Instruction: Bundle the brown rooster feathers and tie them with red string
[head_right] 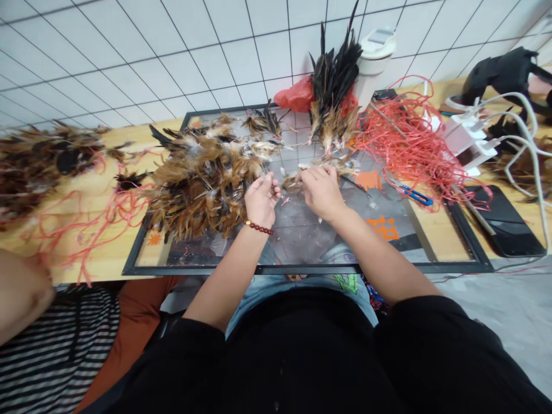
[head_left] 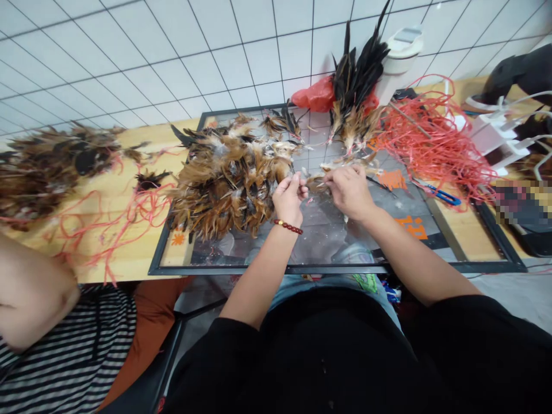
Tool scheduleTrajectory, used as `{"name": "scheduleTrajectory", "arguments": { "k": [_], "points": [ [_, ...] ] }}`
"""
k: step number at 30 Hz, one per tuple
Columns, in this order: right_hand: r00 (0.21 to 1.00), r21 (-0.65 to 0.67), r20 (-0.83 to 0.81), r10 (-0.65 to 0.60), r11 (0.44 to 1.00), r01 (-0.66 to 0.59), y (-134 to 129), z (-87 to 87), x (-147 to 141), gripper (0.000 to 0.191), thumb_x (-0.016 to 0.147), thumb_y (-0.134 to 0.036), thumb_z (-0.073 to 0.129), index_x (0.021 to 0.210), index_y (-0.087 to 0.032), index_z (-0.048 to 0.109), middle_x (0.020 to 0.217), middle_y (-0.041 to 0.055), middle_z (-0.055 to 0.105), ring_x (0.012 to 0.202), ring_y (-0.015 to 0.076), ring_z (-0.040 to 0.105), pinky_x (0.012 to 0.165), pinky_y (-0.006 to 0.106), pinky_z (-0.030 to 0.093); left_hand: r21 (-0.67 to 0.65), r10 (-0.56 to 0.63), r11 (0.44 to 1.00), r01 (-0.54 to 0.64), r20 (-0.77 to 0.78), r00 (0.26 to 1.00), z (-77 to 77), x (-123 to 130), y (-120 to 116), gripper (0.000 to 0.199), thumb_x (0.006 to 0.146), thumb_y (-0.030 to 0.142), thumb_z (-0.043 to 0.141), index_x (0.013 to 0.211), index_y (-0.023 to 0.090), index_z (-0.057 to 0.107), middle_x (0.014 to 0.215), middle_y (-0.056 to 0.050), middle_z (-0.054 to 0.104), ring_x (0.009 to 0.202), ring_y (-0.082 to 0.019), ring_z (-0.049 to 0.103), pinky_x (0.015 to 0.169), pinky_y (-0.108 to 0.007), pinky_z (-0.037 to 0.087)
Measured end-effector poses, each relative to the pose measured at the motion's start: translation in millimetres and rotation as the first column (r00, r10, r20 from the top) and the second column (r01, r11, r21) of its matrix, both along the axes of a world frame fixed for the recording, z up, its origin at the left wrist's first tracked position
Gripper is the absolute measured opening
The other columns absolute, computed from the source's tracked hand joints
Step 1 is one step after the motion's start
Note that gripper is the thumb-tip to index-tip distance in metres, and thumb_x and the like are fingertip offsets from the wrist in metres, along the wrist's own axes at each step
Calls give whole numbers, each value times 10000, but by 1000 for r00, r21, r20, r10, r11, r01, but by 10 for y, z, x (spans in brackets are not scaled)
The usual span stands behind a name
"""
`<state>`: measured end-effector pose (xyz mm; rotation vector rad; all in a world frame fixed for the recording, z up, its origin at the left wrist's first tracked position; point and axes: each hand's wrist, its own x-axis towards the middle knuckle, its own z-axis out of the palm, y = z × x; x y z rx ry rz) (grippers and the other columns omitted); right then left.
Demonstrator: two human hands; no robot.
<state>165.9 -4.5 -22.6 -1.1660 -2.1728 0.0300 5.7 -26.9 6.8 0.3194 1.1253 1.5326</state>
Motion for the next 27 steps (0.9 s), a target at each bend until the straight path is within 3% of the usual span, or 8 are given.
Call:
{"name": "scheduleTrajectory", "arguments": {
  "k": [3, 9, 16, 20, 23, 27],
  "points": [
    [999, 47, -7, 45, 998, -45, -15, 17, 63, 241, 1011, -238, 474, 983, -230, 714, 923, 79, 729, 971, 267, 606, 924, 440, 391, -10, -90, 996, 90, -52, 995, -13, 31, -25, 58, 884, 167, 728, 836, 138, 716, 658, 31, 672, 542, -44, 603, 563, -179, 454],
    [991, 84, 13, 130, 988, -131, -19, -17, 89, 241, 1008, -246, 489, 992, -243, 729, 1005, 79, 753, 1008, 261, 619, 905, 433, 418, -31, -297, 955, 296, -192, 936, -13, 124, -87, 150, 894, 130, 699, 745, 119, 717, 611, 13, 676, 542, -65, 627, 577, -198, 502],
    [973, 10, -197, 121, 993, -121, -24, 4, 67, 206, 998, -244, 512, 947, -235, 711, 929, 73, 764, 926, 245, 663, 863, 415, 471, -76, -427, 904, 420, -162, 889, 17, 83, -109, 129, 880, 170, 734, 763, 118, 716, 677, -20, 723, 570, -82, 658, 588, -210, 516],
    [960, -14, -258, 112, 993, -120, -17, 9, 71, 147, 955, -279, 579, 1001, -222, 707, 925, 77, 762, 897, 251, 670, 847, 409, 497, -105, -467, 884, 456, -264, 844, 3, 95, -116, 239, 886, 138, 712, 653, 124, 663, 548, 23, 625, 451, -46, 541, 485, -181, 426],
    [965, -49, -262, 5, 999, -18, 41, 23, 142, 201, 936, -297, 583, 1072, -218, 707, 941, 87, 753, 897, 266, 662, 867, 432, 499, -111, -492, 868, 484, -329, 806, -2, 117, -120, 245, 871, 123, 726, 634, 128, 662, 495, 44, 563, 406, -33, 471, 428, -174, 345],
    [967, -62, -224, -119, 992, 107, 152, 20, 293, 245, 927, -241, 544, 1094, -222, 722, 982, 103, 731, 941, 278, 637, 888, 454, 485, -40, -383, 923, 383, -184, 905, 27, 89, -100, 146, 876, 187, 752, 752, 138, 693, 554, 42, 601, 457, -42, 527, 476, -173, 379]
  ]
}}
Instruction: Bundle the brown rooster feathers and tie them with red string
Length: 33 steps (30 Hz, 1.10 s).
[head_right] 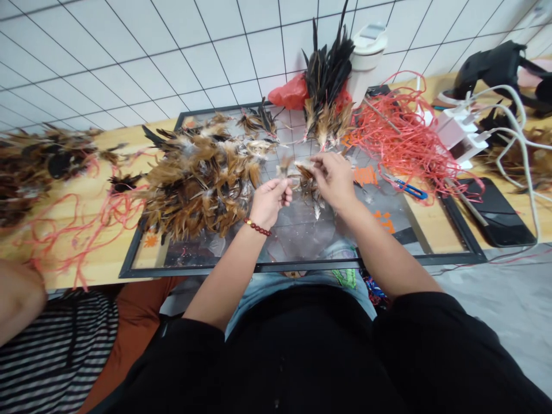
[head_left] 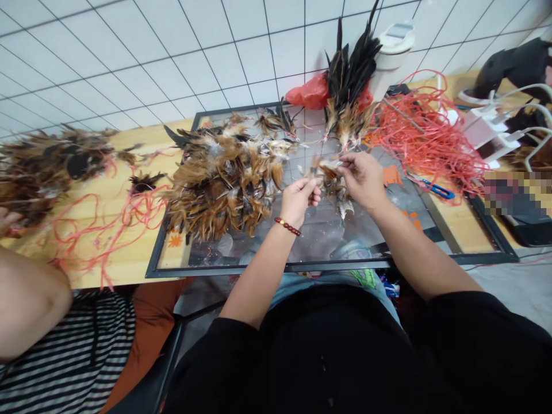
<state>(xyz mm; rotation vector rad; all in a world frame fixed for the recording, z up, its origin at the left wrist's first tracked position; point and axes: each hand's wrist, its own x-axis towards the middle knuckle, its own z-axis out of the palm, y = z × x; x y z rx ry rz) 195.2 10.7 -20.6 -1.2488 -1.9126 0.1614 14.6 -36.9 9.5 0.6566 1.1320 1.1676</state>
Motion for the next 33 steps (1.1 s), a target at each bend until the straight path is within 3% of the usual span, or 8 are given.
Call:
{"name": "scheduleTrajectory", "arguments": {
  "k": [5, 8, 10, 13, 17, 19, 21, 33],
  "points": [
    [942, -43, 316, 110, 994, -101, 9, -71, 68, 272, 945, -182, 507, 1004, -246, 766, 1019, 109, 686, 1016, 289, 559, 869, 454, 427, -62, 157, 987, -149, 141, 978, 20, -75, 54, 118, 891, 214, 750, 832, 146, 674, 608, 37, 636, 506, -42, 557, 533, -170, 401],
    [929, -57, 363, 74, 997, -57, -13, -80, 60, 200, 941, -221, 556, 952, -233, 755, 1007, 116, 671, 1013, 299, 539, 862, 464, 410, -83, 194, 980, -181, 175, 965, 8, -93, 71, 100, 907, 200, 729, 849, 148, 666, 610, 45, 626, 509, -38, 552, 535, -167, 395],
    [970, -52, 242, 20, 999, -8, -3, -61, 58, 147, 926, -242, 585, 895, -218, 727, 979, 112, 674, 989, 290, 560, 864, 462, 426, -85, 205, 978, -192, 188, 960, 4, -96, 73, 90, 919, 187, 710, 855, 148, 662, 608, 48, 622, 505, -36, 549, 531, -166, 393],
    [989, -166, -149, -2, 986, -23, 31, -12, 42, 109, 886, -304, 651, 829, -211, 659, 826, 68, 663, 828, 233, 595, 773, 405, 474, -81, 199, 979, -186, 191, 961, 14, -91, 60, 85, 934, 174, 685, 861, 141, 659, 615, 42, 642, 499, -35, 557, 528, -166, 398],
    [773, -436, -634, -27, 838, -328, 15, 57, -47, 357, 730, -470, 827, 737, -234, 559, 705, 24, 662, 657, 177, 610, 606, 319, 476, -70, 135, 990, -126, 143, 981, 43, -57, 23, 124, 903, 192, 733, 826, 141, 650, 661, 14, 705, 527, -48, 605, 551, -172, 424],
    [692, -485, -721, -42, 744, -460, -28, 82, -107, 422, 663, -539, 863, 730, -231, 583, 724, 32, 690, 647, 169, 623, 575, 300, 471, -70, 92, 994, -84, 107, 990, 52, -31, 5, 144, 882, 200, 760, 808, 137, 653, 686, -6, 731, 553, -64, 641, 574, -180, 451],
    [679, -495, -734, -28, 706, -506, -75, 93, -163, 438, 643, -576, 864, 725, -221, 621, 674, 16, 661, 601, 144, 579, 553, 284, 440, -75, 49, 996, -43, 81, 996, 52, -10, -6, 149, 873, 202, 770, 797, 131, 663, 695, -24, 743, 571, -81, 667, 591, -192, 478],
    [916, -296, -358, 180, 909, -294, -127, 44, -171, 299, 745, -435, 758, 652, -207, 589, 672, -22, 513, 654, 128, 460, 627, 297, 371, -55, -65, 996, 67, 36, 997, -27, -4, -4, 140, 836, 139, 791, 721, 103, 720, 622, -22, 700, 511, -67, 616, 556, -200, 481]
  ]
}}
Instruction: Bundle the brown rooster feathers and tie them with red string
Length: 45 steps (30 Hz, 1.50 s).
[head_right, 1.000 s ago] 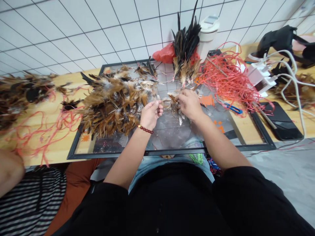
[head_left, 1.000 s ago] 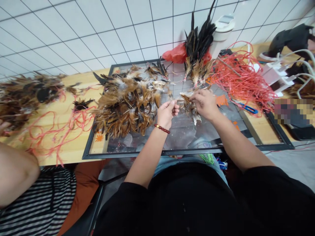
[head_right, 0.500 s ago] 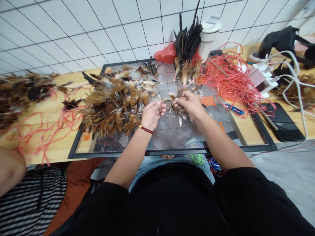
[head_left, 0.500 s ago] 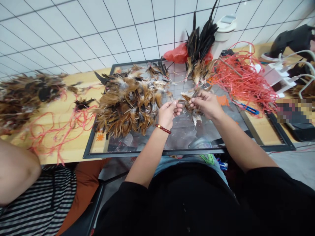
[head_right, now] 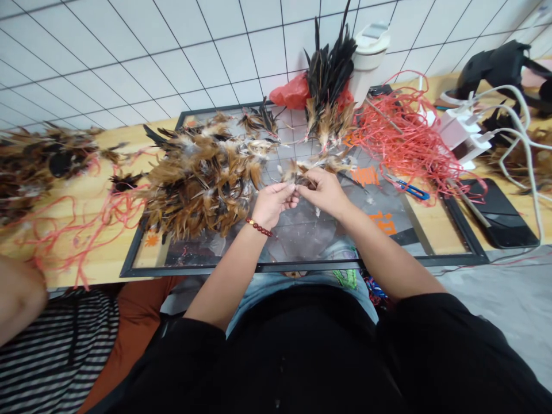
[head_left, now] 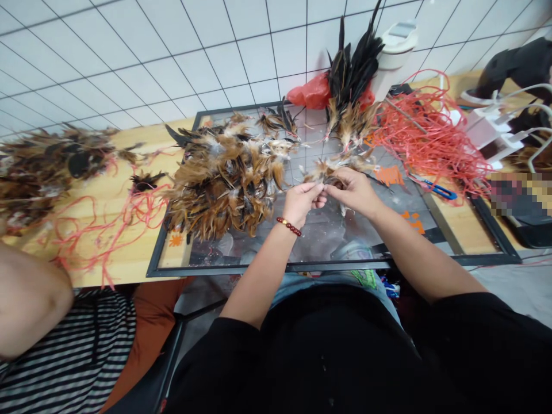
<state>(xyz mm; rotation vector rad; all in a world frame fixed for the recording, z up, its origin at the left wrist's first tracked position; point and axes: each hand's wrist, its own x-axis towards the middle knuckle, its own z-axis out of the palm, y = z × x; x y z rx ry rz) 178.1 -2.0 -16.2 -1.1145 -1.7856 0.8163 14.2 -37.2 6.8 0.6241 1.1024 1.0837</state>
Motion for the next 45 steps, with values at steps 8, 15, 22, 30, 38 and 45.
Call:
{"name": "scheduleTrajectory", "arguments": {
  "k": [8, 15, 22, 30, 38, 45],
  "points": [
    [982, -174, -181, 61, 980, -93, -12, 78, 1, 335, 730, -507, 812, 766, -200, 684, 661, -16, 598, 616, 123, 485, 604, 289, 410, -10, -140, 990, 139, -29, 990, 8, -17, -19, 182, 825, 172, 811, 695, 100, 706, 625, -42, 713, 508, -77, 614, 547, -212, 472],
    [918, -36, 226, 325, 945, -326, 80, 229, 416, 197, 795, -417, 763, 800, -220, 754, 748, 25, 690, 681, 158, 574, 670, 321, 469, -32, -41, 999, 42, 14, 999, 42, -5, -11, 162, 880, 163, 754, 746, 123, 671, 619, -21, 704, 510, -84, 624, 561, -209, 473],
    [768, 48, 546, 334, 903, -427, 165, 27, 526, 179, 882, -289, 617, 833, -253, 786, 868, 53, 711, 866, 213, 607, 857, 391, 452, -51, -34, 998, 33, -7, 999, 69, 16, -18, 148, 911, 141, 711, 769, 119, 676, 611, -14, 702, 507, -74, 625, 560, -198, 483],
    [812, 335, 583, 14, 907, -256, -48, 202, 291, 227, 956, -242, 509, 971, -235, 736, 969, 86, 746, 1013, 285, 589, 959, 469, 345, -31, 5, 1000, -5, -24, 1000, 26, 39, -17, 149, 884, 137, 740, 748, 110, 687, 668, -24, 727, 530, -84, 663, 566, -206, 516],
    [788, 484, 603, -121, 841, -241, -55, 164, 197, 269, 998, -283, 495, 921, -245, 750, 867, 60, 746, 939, 255, 574, 934, 459, 324, 1, -144, 989, 147, -178, 973, 16, 69, -49, 189, 897, 77, 686, 710, 95, 669, 614, 6, 688, 415, -52, 571, 438, -183, 421],
    [730, 166, 662, 170, 917, -364, 119, 89, 581, 203, 893, -232, 620, 960, -261, 810, 983, 74, 747, 996, 262, 591, 907, 444, 348, -2, -30, 1000, 30, -102, 994, 61, 51, -33, 248, 941, 96, 639, 696, 121, 608, 574, 37, 635, 433, -34, 552, 444, -166, 405]
  ]
}}
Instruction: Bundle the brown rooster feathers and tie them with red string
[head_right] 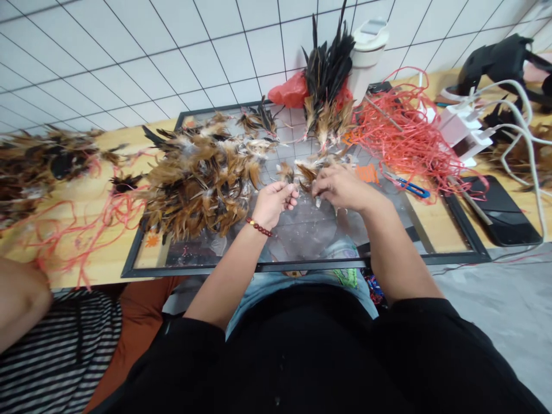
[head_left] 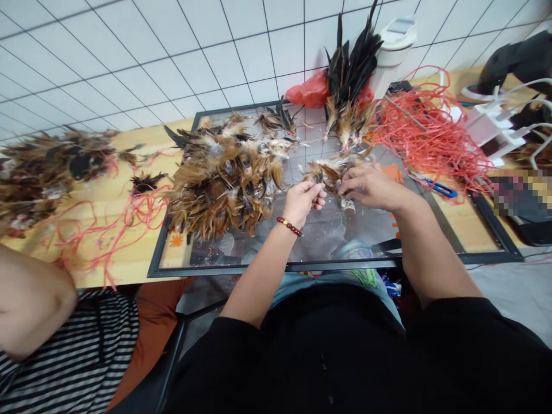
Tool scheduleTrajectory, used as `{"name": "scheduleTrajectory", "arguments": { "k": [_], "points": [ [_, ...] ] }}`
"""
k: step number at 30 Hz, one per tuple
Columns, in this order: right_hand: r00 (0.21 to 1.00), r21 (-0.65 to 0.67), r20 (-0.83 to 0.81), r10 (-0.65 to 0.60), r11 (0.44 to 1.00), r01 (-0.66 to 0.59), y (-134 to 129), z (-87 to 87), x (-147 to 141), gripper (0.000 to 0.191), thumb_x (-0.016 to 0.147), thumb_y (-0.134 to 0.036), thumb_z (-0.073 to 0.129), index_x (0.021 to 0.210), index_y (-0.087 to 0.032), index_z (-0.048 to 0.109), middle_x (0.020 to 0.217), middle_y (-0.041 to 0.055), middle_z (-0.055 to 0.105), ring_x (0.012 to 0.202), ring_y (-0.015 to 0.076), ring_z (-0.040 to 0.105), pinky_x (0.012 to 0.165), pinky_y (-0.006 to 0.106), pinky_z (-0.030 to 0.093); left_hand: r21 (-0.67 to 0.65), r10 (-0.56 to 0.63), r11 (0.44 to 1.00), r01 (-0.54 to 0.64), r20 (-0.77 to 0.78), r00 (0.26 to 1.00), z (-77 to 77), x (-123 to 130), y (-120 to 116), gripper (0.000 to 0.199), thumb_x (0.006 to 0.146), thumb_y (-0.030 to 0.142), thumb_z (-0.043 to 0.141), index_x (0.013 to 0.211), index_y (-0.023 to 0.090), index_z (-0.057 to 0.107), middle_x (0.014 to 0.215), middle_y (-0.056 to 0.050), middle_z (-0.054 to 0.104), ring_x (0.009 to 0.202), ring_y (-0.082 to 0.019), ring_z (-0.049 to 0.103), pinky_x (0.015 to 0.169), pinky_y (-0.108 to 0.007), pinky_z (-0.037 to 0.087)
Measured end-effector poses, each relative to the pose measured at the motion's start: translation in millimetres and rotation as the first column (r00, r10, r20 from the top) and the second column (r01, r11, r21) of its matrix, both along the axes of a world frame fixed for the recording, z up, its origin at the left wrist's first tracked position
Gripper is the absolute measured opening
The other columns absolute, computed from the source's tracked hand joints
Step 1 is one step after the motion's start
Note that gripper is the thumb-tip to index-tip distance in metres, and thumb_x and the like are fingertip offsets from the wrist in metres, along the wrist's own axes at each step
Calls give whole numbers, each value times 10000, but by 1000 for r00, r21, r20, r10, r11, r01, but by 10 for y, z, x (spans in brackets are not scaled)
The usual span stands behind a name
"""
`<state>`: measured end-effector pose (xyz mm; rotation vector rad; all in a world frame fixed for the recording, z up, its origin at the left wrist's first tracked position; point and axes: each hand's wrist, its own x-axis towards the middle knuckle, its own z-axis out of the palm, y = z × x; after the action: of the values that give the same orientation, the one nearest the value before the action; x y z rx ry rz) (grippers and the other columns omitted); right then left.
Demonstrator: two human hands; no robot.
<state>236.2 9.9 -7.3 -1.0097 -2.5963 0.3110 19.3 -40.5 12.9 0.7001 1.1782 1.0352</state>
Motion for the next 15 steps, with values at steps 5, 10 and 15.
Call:
{"name": "scheduleTrajectory", "arguments": {
  "k": [5, 10, 15],
  "points": [
    [1000, -74, -6, 8, 997, -8, 34, -79, 41, 157, 876, -258, 633, 843, -249, 786, 1015, 78, 721, 1019, 261, 595, 937, 437, 375, -42, 24, 999, -22, 38, 999, 44, -12, 0, 182, 953, 99, 627, 772, 118, 634, 585, 33, 650, 447, -38, 563, 469, -167, 415],
    [985, 71, -155, -81, 993, 93, -82, 16, -179, 189, 921, -201, 512, 926, -208, 701, 1002, 97, 741, 991, 268, 625, 901, 421, 396, -43, -1, 999, 2, 27, 1000, 34, -14, -4, 198, 948, 123, 649, 753, 121, 619, 664, -7, 722, 476, -61, 615, 494, -185, 455],
    [976, 175, -196, -98, 976, 133, -132, 58, -259, 185, 933, -187, 513, 948, -213, 696, 892, 75, 745, 896, 256, 632, 867, 405, 398, -51, -47, 998, 48, 21, 999, 20, -17, 0, 206, 953, 116, 638, 747, 114, 625, 666, -8, 725, 476, -73, 637, 492, -197, 481]
  ]
}}
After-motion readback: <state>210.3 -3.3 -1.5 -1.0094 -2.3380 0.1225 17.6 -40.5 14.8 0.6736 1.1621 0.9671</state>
